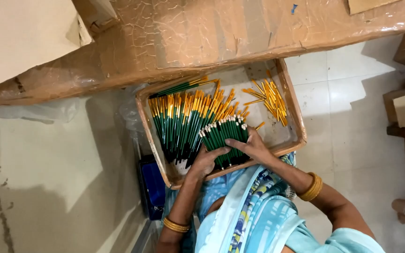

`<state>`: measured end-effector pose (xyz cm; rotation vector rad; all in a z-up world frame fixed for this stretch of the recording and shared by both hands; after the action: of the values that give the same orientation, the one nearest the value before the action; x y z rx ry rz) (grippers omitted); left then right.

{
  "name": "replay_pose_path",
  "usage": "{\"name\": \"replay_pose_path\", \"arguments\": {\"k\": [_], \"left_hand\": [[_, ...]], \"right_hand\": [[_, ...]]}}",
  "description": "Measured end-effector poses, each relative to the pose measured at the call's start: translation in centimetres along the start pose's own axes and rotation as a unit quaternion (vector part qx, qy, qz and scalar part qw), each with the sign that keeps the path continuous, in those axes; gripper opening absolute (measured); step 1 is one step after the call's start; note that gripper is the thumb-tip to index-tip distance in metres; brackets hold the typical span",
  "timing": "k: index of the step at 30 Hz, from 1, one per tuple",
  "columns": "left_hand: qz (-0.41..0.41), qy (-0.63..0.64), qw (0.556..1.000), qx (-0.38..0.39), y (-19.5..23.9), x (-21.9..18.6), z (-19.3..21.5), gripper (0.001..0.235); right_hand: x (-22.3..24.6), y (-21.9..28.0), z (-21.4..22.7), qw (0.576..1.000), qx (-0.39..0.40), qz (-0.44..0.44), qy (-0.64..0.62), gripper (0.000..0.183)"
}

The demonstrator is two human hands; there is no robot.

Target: Sorting and bundling paintbrushes into boxes.

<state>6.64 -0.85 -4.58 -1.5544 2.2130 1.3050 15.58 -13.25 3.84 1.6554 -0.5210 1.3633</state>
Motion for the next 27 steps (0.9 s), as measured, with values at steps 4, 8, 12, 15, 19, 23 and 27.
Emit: {"name": "replay_pose_path", "arguments": {"k": [4,8,12,15,19,23,27], "left_hand": [[0.009,-0.013,1.000,-0.004,-0.1,0.4,0.7,0.051],[0.003,-0.014,0.999,0.044,1.5,-3.6,-3.3,0.050],[-0.003,0.025,0.997,0.071,2.6,-4.5,-4.7,0.050],[0.088,0.051,0.994,-0.032,0.6,0.4,0.1,0.043],[0.001,0.072,0.997,0.039,-1.6,3.0,3.0,0.051],[-0.031,0.020,0.995,0.089,1.0,-4.1,-2.7,0.057],[0.051,0.156,0.980,0.108,4.3,-9.4,-9.4,0.059]], "right_hand": [[-1.0,0.1,-0.3,0.999,0.021,-0.010,-0.028,0.024],[0.7,0.6,-0.2,0.984,0.040,-0.023,-0.169,0.035],[0.1,1.0,-0.3,0.980,0.061,-0.079,-0.171,0.039],[-2.3,1.5,1.4,0.993,0.042,0.093,0.056,0.032],[6.3,3.0,-1.1,0.885,0.074,0.269,0.372,0.059],[11.8,4.3,-1.6,0.819,0.067,0.416,0.391,0.054],[2.8,2.0,2.4,0.972,-0.078,0.099,0.200,0.028]]}}
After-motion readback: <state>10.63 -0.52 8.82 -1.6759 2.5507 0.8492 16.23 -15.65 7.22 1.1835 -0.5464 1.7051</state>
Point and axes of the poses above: each hand's wrist, its own y-axis away from the middle knuckle, its own z-axis out of the back of the hand, x = y × z, the point moved 8 cm from there along -y, towards the middle knuckle, and after that the axes turned 1 degree about y, right-handed, at the moved point
